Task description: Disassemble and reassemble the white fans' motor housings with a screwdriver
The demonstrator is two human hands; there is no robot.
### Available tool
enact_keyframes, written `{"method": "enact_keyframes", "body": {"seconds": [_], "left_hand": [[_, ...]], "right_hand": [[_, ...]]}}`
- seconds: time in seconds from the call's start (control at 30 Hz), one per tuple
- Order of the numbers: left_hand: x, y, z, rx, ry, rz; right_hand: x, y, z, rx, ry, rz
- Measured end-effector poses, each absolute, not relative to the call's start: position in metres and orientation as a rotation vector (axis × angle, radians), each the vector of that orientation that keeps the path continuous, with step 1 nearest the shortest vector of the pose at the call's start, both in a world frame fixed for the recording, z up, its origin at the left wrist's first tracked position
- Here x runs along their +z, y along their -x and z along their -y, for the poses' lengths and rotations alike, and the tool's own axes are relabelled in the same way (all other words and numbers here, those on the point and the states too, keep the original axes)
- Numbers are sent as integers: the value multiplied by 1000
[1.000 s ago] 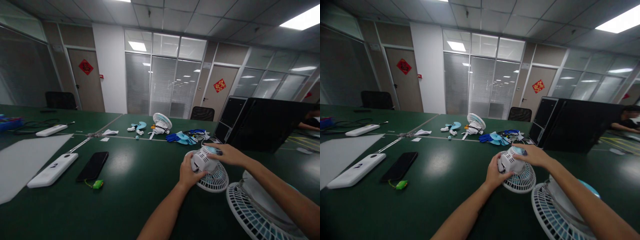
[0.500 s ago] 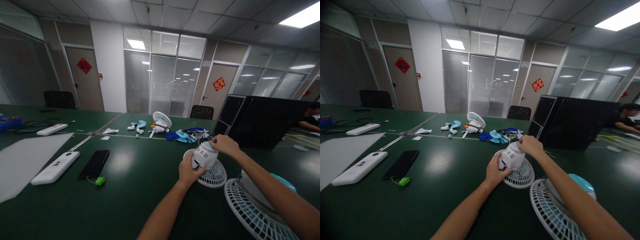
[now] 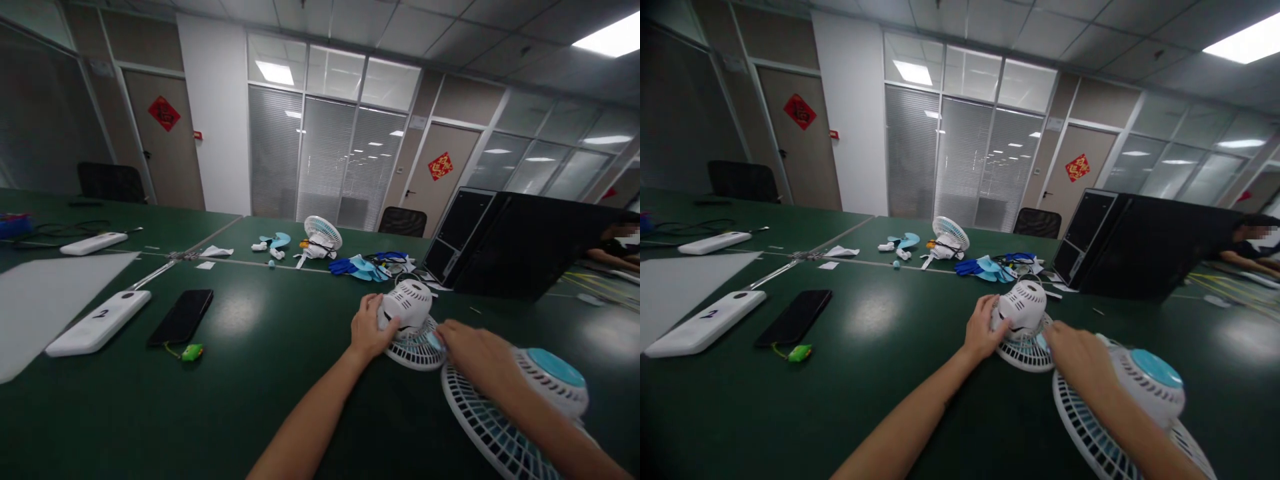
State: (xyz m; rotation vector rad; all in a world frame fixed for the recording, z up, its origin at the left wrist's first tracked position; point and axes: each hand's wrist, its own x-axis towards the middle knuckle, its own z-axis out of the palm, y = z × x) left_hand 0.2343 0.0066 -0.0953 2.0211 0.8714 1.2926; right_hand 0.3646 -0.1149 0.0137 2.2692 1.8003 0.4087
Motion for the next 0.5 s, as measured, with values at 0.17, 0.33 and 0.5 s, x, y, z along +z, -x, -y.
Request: {"method": "enact_keyframes", "body": {"seconds": [0.17, 0.33, 0.5], "left_hand": [[-68, -239, -12, 1378, -2068, -867], [-22, -275, -12, 1308, -2313, -740], [-8, -315, -19, 1034, -2488, -765]], "right_hand": [[-59, -347, 166, 327, -2170, -1825], [-97, -360, 177, 313, -2182, -1905], [-82, -357, 182, 256, -2241, -1842]]}}
